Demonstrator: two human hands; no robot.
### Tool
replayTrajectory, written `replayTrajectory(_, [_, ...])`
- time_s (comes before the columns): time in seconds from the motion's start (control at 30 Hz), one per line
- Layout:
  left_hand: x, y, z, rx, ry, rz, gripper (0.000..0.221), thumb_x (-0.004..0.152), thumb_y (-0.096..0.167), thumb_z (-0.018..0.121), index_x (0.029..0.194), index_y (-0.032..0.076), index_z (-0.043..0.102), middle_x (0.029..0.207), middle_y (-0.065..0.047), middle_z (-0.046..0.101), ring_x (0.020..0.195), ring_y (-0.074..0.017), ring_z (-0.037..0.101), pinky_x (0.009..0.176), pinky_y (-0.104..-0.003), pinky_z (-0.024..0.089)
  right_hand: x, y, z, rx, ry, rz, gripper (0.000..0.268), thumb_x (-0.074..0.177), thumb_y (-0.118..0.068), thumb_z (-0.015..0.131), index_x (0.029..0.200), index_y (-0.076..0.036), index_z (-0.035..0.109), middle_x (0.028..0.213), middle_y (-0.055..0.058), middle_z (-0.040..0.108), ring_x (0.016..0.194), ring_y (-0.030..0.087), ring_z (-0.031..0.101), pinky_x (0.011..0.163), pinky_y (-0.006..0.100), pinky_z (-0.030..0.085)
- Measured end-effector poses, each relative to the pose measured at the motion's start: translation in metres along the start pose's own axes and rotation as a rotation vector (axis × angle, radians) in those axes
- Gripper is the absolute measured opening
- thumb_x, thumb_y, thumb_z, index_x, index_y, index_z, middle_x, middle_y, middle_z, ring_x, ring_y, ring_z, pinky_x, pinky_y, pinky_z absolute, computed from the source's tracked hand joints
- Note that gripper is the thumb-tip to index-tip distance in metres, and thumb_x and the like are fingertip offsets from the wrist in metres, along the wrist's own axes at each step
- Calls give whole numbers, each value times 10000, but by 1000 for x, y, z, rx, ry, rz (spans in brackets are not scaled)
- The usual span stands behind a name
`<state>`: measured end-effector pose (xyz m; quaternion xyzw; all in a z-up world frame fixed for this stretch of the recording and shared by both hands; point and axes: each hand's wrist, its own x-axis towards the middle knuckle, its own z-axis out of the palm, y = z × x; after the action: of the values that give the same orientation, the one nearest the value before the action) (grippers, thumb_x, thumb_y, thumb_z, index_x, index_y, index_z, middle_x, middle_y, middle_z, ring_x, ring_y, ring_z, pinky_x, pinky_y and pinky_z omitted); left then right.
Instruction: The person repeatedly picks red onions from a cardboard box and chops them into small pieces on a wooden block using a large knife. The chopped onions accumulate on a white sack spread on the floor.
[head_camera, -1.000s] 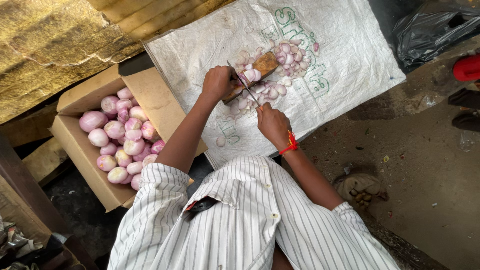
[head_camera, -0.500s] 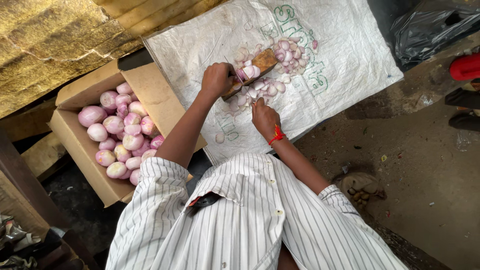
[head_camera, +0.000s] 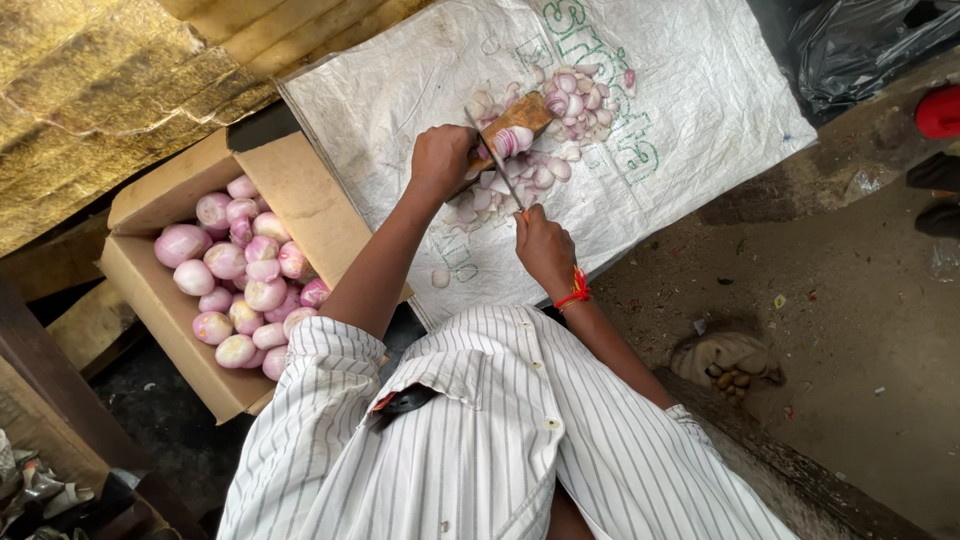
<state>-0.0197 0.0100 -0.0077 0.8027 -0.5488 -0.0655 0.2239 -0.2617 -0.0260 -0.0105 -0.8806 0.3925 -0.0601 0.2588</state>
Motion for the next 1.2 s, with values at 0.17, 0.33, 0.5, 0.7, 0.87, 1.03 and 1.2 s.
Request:
replayTrajectory(0.17, [3, -4, 4, -33, -38, -47, 117, 815, 260, 786, 801, 146, 766, 749, -122, 728, 696, -318, 719, 623, -442, 557, 5, -13, -11, -94, -64, 3, 326, 1055, -311, 558, 952, -2, 570, 666, 230, 683, 630, 432, 707, 531, 509, 544])
replayTrajectory(0.33, [3, -8, 13, 3, 14, 20, 108, 795, 228, 783, 785, 124, 758, 758, -133, 727, 717, -328, 721, 634, -446, 561, 11, -17, -22, -151, -117, -3, 340, 1062, -322, 548, 972, 3, 583, 676, 242, 684, 635, 431, 709, 538, 506, 551])
replayTrajectory(0.5, [12, -16, 18, 58, -30, 26, 42, 783, 164, 763, 799, 126, 762, 790, -137, 730, 741, -330, 722, 653, -440, 567, 14, -12, -19, -163, -123, 2, 329, 1041, -322, 557, 954, -7, 590, 668, 232, 689, 639, 435, 709, 536, 519, 544])
replayTrajectory(0.7, [12, -18, 15, -57, -18, -3, 63, 771, 183, 795, 791, 127, 773, 790, -127, 740, 747, -333, 722, 660, -454, 563, 31, -6, 8, -186, -84, -21, 337, 1055, -319, 550, 1016, 15, 554, 638, 239, 675, 619, 438, 707, 511, 512, 546])
replayTrajectory(0.87, [10, -14, 13, -36, -32, -34, 66, 750, 174, 800, 789, 127, 774, 794, -130, 738, 749, -331, 723, 670, -440, 568, 27, -7, -4, -150, -88, -52, 331, 1065, -320, 559, 971, -3, 562, 653, 238, 672, 624, 438, 701, 530, 521, 541])
replayTrajectory(1.03, [11, -17, 11, -61, -70, -82, 87, 776, 193, 805, 789, 113, 771, 805, -124, 738, 743, -323, 726, 654, -445, 563, 18, -8, -14, -139, -104, -33, 292, 1028, -308, 574, 946, -28, 580, 659, 233, 676, 615, 442, 696, 521, 525, 540])
replayTrajectory(1.2, [10, -19, 10, -59, 12, -28, 52, 764, 156, 801, 783, 115, 777, 806, -124, 738, 764, -324, 726, 670, -443, 567, 22, -15, -4, -184, -95, -24, 320, 1057, -298, 558, 983, 12, 565, 655, 243, 678, 631, 438, 704, 528, 526, 547])
